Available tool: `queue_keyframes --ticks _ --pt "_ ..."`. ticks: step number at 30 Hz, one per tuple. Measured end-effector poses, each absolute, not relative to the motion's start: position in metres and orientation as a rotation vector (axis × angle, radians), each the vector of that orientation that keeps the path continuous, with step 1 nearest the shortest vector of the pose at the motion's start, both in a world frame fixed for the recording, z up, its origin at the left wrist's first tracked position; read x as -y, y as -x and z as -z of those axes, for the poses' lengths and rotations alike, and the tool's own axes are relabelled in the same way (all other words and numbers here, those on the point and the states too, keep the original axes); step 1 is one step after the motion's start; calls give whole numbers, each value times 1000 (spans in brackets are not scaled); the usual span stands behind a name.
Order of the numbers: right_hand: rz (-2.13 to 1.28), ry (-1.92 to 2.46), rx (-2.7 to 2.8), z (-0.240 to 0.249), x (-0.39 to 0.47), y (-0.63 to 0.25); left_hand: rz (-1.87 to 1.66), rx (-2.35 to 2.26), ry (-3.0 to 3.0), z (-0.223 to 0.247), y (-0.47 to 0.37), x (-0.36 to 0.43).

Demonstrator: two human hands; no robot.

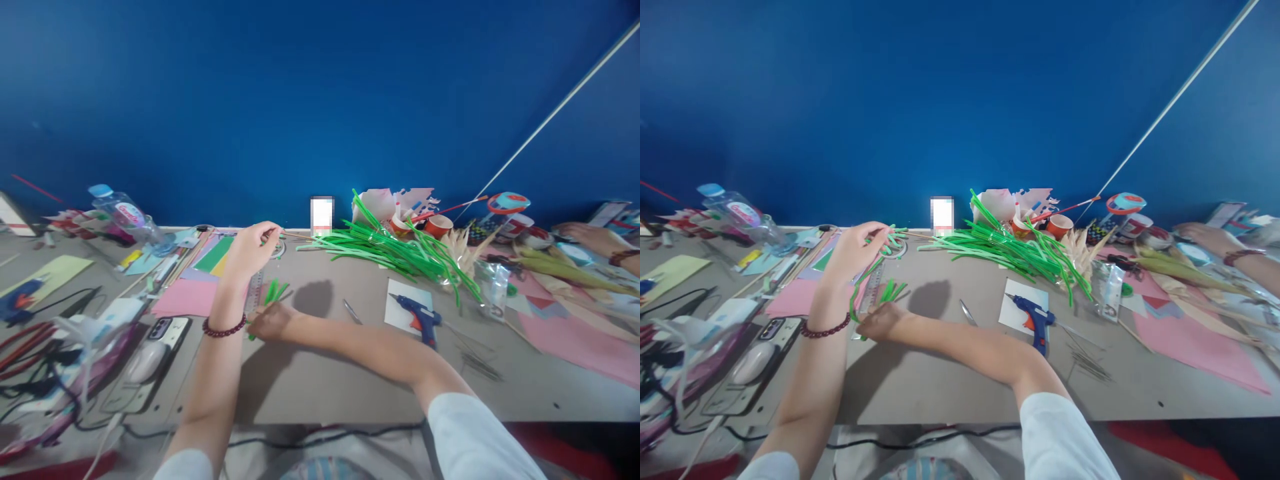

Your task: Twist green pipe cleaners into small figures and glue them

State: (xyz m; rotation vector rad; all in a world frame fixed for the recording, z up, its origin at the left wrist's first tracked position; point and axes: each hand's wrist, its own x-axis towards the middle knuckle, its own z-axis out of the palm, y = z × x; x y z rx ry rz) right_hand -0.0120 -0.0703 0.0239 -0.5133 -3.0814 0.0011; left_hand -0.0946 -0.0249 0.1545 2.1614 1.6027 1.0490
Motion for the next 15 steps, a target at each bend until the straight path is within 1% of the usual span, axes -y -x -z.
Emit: queue_keyframes --ticks 3,5,8,12,15 --pt "76 429 2943 -36 66 -10 -1106 -1578 -2134 -155 97 27" --pt "24 528 2803 -50 65 -35 -1149 -1558 -2099 -156 96 29" --pt "-267 733 2469 -73 67 -74 -1157 -1477 -2067 -161 90 34" --pt "-585 854 1897 -95 66 -113 -967 -1232 -2082 -170 72 44" --pt "-738 905 1682 -103 63 -129 -845 -1026 -2077 -169 56 50"
